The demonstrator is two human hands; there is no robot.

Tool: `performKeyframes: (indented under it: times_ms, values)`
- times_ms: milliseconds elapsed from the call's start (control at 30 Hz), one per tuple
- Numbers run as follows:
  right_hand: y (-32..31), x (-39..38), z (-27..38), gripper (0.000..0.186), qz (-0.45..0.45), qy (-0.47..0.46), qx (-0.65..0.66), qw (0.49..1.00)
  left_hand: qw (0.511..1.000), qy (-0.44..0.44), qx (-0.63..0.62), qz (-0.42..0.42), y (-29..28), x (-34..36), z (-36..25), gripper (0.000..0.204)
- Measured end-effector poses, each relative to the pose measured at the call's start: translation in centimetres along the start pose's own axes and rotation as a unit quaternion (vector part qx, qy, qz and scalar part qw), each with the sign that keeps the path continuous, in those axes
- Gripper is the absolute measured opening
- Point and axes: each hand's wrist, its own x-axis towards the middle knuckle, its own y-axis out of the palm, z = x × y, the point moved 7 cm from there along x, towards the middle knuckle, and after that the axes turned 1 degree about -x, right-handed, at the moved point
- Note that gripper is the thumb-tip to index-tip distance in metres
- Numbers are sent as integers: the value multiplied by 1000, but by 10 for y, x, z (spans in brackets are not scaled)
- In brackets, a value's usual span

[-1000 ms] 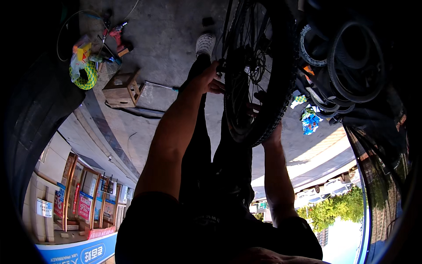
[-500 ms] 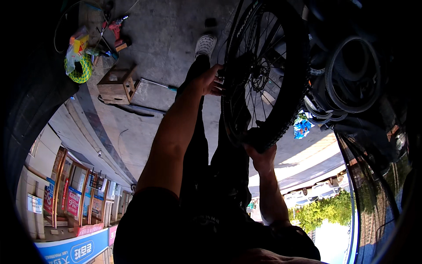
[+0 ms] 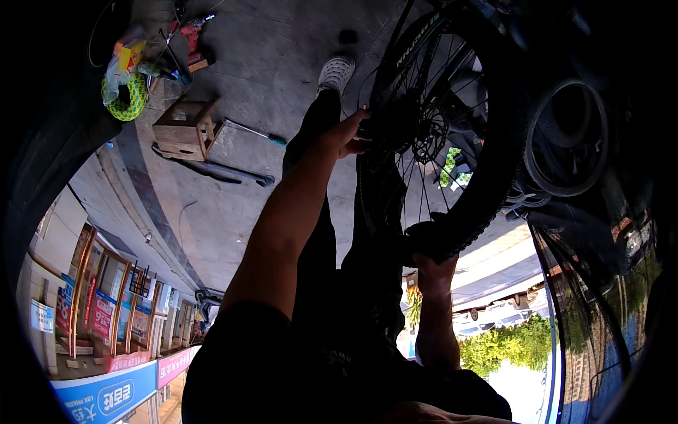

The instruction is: The person removes a rear bicycle wheel by hand, uses a power tool on the axle, reattaches the wheel to the frame, and uses a pump to inflate the tire.

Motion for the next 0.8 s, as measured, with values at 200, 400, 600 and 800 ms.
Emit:
performKeyframes:
  times_ms: [200,400,600,800]
  values:
    - [-6,9,-37,50,19,16,-32,999,1000,-11,27,-3,-10,11,7,67]
    - [10,9,-46,58,31,-22,-30,999,1000,-6,29,-3,-21,11,2,72]
    - [4,13,-119,66,73,-76,-65,992,999,-23,20,-25,-20,8,3,57]
    - [-8,28,-180,76,63,-19,-84,994,1000,5,-5,-8,-6,11,9,56]
